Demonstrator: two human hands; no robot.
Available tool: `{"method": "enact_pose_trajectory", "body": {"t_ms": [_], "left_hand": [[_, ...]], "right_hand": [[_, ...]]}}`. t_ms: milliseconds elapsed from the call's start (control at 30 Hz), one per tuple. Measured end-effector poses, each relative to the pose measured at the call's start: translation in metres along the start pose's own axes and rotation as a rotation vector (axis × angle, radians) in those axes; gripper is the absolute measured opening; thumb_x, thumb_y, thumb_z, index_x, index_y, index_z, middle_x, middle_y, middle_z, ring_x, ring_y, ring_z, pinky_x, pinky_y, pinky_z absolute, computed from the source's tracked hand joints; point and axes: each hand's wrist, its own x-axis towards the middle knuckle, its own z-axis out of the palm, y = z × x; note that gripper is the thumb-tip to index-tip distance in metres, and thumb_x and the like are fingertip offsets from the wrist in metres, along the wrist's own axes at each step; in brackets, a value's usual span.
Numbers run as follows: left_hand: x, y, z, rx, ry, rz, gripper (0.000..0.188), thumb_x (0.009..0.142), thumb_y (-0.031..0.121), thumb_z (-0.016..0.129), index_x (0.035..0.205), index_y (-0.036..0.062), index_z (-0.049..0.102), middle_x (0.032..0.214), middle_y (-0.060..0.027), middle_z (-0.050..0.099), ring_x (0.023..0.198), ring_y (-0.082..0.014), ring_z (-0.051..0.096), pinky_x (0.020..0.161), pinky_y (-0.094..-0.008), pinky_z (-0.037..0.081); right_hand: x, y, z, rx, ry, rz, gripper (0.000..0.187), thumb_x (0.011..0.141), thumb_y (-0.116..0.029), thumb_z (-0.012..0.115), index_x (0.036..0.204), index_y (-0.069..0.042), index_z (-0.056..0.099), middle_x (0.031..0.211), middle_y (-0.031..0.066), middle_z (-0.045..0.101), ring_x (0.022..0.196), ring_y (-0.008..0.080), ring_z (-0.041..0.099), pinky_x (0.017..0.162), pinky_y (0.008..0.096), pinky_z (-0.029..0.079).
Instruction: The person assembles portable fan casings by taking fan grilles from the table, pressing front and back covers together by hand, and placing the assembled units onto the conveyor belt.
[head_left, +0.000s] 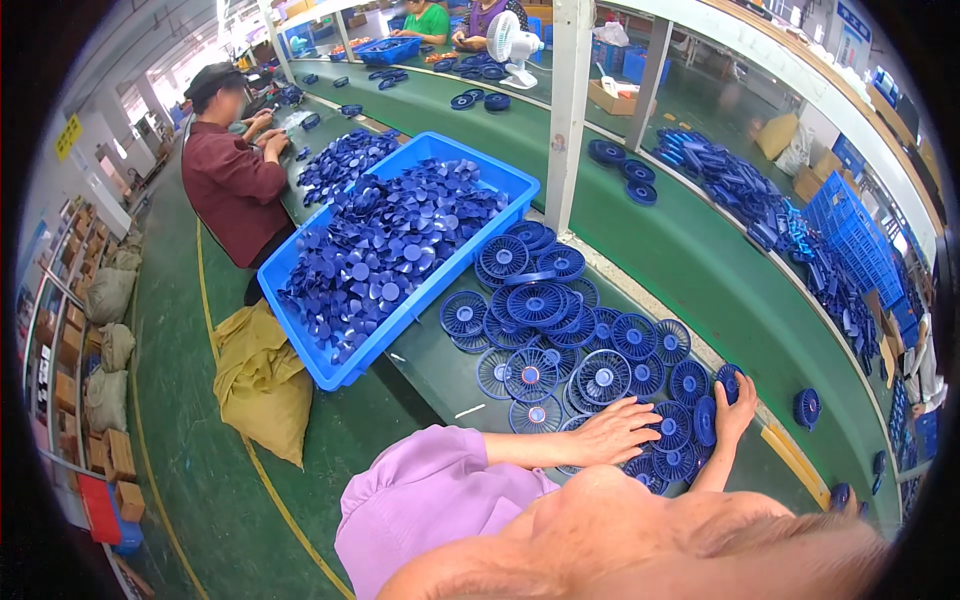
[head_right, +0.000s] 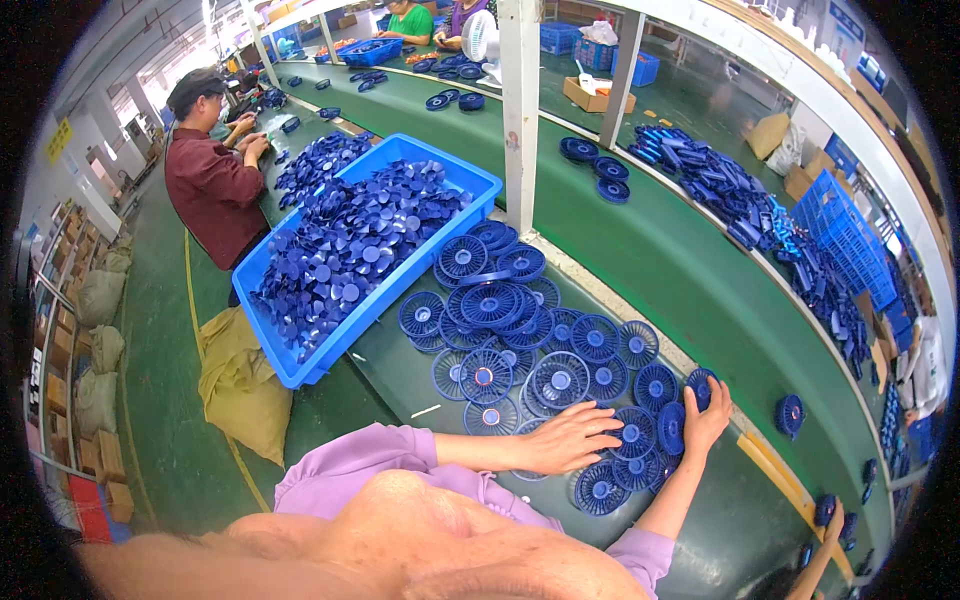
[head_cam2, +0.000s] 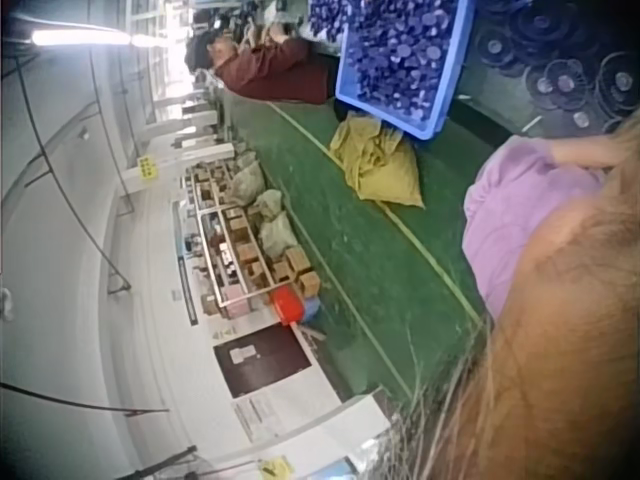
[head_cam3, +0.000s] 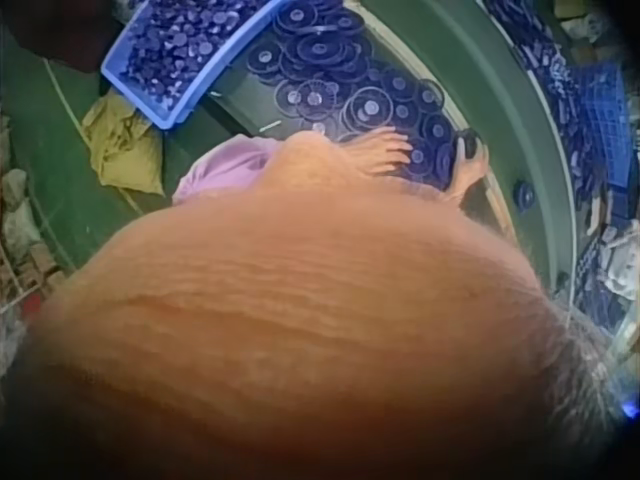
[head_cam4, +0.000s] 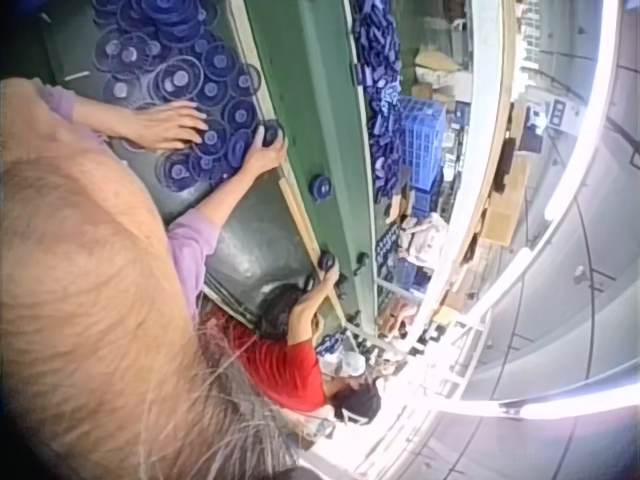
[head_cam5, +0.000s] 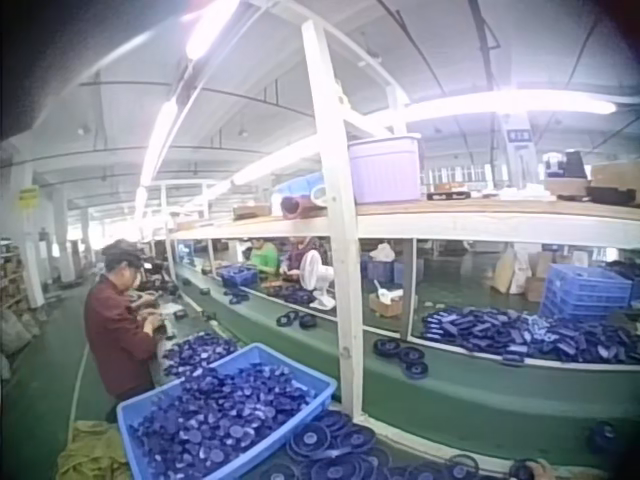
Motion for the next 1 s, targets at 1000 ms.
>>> {"method": "enact_pose_trajectory", "body": {"t_ms": [1000], "left_hand": [[-0.0030,-0.0064,0.0076,-0.014,0.035,0.038,0.041,0.082,0.020,0.067,0.120,0.0104,0.057,0.136,-0.0128,0.046,0.132,-0.0311,0.037,0.112,-0.0510,0.023]], "right_hand": [[0.0024,0.0070,0.0039,-0.001,0.020,-0.064,0.046,0.077,-0.025,0.075,0.116,-0.005,0.061,0.126,0.0203,0.055,0.116,0.0377,0.051,0.100,0.0451,0.040]]}}
